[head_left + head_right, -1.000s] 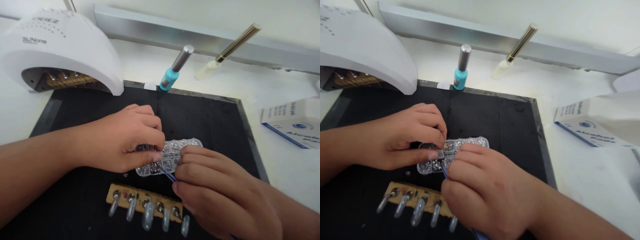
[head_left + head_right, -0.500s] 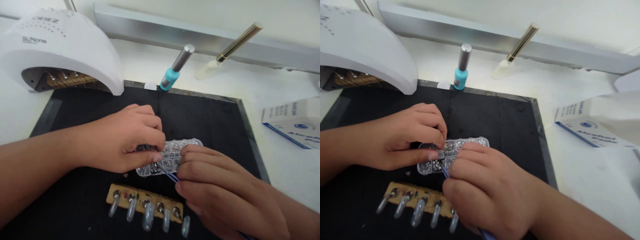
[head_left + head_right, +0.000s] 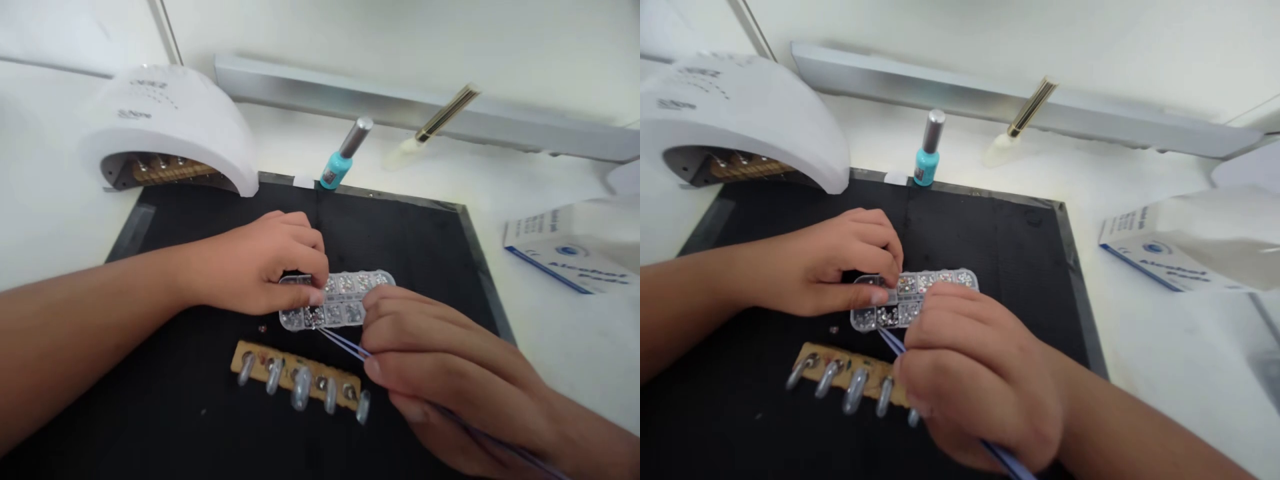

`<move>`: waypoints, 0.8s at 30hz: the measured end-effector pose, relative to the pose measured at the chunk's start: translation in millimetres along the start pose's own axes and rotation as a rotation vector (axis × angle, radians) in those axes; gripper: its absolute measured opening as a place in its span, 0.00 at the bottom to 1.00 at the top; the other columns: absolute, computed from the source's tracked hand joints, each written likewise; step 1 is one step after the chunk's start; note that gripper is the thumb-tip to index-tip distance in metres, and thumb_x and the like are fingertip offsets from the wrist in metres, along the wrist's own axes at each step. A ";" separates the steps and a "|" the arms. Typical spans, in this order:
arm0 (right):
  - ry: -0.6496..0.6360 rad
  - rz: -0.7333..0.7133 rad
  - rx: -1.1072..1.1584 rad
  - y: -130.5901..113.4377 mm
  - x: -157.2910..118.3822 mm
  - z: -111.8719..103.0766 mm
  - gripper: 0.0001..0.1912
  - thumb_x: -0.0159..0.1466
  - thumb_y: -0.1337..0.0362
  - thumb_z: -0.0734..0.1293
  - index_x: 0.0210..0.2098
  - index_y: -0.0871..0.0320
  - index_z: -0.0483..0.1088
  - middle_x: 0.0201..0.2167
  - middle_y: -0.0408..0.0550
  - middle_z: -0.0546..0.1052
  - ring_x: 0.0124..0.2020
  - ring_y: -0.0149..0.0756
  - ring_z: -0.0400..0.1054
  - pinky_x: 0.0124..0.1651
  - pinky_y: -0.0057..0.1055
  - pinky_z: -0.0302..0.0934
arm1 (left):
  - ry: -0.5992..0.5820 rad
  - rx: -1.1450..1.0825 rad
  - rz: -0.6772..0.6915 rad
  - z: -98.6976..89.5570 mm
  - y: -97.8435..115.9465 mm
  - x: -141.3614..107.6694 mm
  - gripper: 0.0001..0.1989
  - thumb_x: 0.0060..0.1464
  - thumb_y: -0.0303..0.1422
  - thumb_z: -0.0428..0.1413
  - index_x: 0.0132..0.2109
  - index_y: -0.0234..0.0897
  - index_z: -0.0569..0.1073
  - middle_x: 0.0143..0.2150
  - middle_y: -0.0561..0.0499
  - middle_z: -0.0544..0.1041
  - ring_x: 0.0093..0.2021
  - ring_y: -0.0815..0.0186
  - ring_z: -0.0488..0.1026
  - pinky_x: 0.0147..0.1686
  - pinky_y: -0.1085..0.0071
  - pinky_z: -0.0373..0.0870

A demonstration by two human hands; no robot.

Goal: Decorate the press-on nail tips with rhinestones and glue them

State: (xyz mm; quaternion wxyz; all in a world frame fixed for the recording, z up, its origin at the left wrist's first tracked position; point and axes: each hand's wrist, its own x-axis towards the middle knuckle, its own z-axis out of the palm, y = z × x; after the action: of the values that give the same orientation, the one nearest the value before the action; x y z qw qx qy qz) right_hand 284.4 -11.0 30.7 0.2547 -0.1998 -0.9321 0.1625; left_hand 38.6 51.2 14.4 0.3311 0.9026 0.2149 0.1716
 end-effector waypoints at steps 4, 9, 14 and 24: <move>0.087 -0.075 0.007 -12.0 5.1 -0.5 0.08 0.71 0.71 0.58 0.40 0.61 0.68 0.31 0.49 0.77 0.36 0.34 0.74 0.49 0.37 0.73 | 0.066 -0.055 -0.011 0.6 -1.1 -1.2 0.08 0.61 0.34 0.56 0.37 0.35 0.78 0.40 0.47 0.79 0.44 0.61 0.70 0.51 0.62 0.63; 0.100 -0.109 -0.012 -38.4 6.0 -3.0 0.06 0.68 0.74 0.60 0.41 0.62 0.68 0.32 0.50 0.76 0.35 0.34 0.73 0.49 0.39 0.73 | 0.227 -0.156 -0.109 -3.0 0.3 -5.2 0.11 0.62 0.36 0.52 0.40 0.33 0.76 0.40 0.46 0.77 0.44 0.62 0.72 0.49 0.64 0.68; 0.136 -0.211 -0.020 -52.2 5.1 12.7 0.06 0.67 0.73 0.59 0.39 0.63 0.68 0.31 0.51 0.77 0.35 0.36 0.72 0.44 0.39 0.72 | 0.339 -0.094 -0.279 -6.9 26.6 -26.2 0.09 0.62 0.35 0.53 0.41 0.37 0.76 0.36 0.53 0.75 0.36 0.67 0.70 0.40 0.68 0.67; 0.097 -0.197 -0.238 -45.1 7.7 18.7 0.09 0.69 0.73 0.58 0.38 0.60 0.68 0.31 0.48 0.78 0.33 0.36 0.73 0.41 0.38 0.70 | 0.497 0.103 -0.029 26.5 28.0 -65.9 0.05 0.62 0.26 0.53 0.40 0.36 0.73 0.40 0.49 0.77 0.42 0.64 0.71 0.46 0.65 0.67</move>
State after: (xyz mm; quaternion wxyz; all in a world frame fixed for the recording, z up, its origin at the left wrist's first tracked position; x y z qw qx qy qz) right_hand 255.2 -50.4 36.8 0.2885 -0.1440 -0.9465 0.0151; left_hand 2.3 -15.0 3.1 0.2241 0.8453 0.3111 0.3722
